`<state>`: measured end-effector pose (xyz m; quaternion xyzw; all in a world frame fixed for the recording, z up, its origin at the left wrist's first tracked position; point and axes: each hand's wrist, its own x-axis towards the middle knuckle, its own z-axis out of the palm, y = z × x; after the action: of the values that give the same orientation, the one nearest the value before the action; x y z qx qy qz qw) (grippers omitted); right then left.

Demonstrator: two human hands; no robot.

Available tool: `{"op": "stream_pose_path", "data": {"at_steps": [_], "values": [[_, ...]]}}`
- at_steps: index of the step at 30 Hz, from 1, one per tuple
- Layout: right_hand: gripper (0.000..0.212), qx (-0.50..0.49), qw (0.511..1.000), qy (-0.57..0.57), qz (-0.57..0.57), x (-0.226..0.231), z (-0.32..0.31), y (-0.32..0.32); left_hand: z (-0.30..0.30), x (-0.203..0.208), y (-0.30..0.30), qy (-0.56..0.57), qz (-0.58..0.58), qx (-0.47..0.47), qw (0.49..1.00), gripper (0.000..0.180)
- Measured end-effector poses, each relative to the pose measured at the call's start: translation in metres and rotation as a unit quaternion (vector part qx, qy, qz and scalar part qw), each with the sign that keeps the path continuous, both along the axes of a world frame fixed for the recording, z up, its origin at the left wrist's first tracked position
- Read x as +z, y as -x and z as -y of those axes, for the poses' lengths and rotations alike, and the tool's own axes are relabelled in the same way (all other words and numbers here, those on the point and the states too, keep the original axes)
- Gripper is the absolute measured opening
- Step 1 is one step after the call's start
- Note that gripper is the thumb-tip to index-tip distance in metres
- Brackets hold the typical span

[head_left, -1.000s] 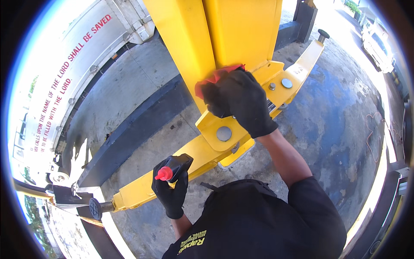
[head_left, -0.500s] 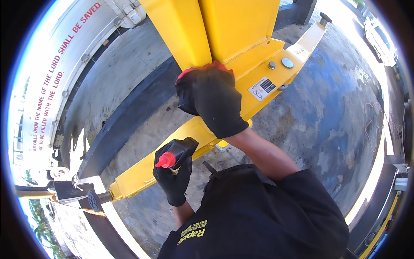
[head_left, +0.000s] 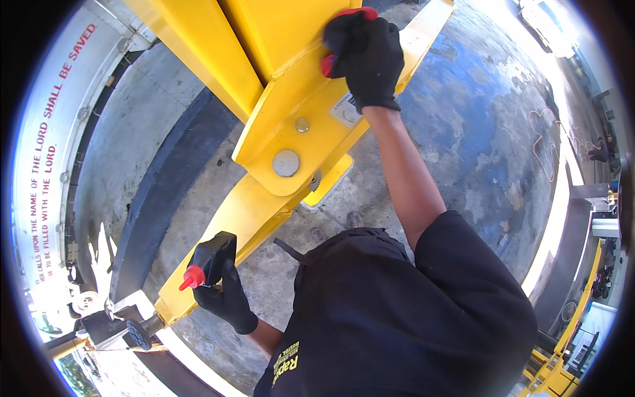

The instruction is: The person wipes a yellow metal structure with a red cloth, then applies a liquid from a black bottle and continues wiping. The person moves around the structure to clean different sections, including joints and edges.

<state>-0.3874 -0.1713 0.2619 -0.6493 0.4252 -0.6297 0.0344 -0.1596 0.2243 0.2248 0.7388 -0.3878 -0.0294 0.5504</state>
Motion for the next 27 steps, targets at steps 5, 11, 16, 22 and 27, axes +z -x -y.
{"op": "stream_pose_path", "data": {"at_steps": [5,11,16,22,27], "values": [[0.023,-0.067,0.96,-0.204,-0.181,0.005,-0.012,0.01,0.004,-0.022,-0.003,-0.009,-0.005,0.039,0.999,0.031],[0.022,-0.034,0.943,-0.165,-0.287,-0.009,-0.064,-0.016,0.051,0.001,-0.006,-0.028,0.057,-0.108,0.992,0.045],[0.023,-0.032,0.946,-0.227,-0.227,0.007,-0.02,0.023,0.078,0.016,0.007,-0.004,0.09,-0.093,0.992,0.039],[0.019,0.082,0.984,-0.143,-0.062,0.04,-0.028,0.101,0.043,-0.007,-0.007,-0.013,0.084,-0.039,0.996,0.038],[0.019,0.066,0.978,-0.052,-0.193,0.02,-0.027,0.055,0.025,-0.029,-0.022,0.04,-0.01,-0.003,0.999,0.033]]}}
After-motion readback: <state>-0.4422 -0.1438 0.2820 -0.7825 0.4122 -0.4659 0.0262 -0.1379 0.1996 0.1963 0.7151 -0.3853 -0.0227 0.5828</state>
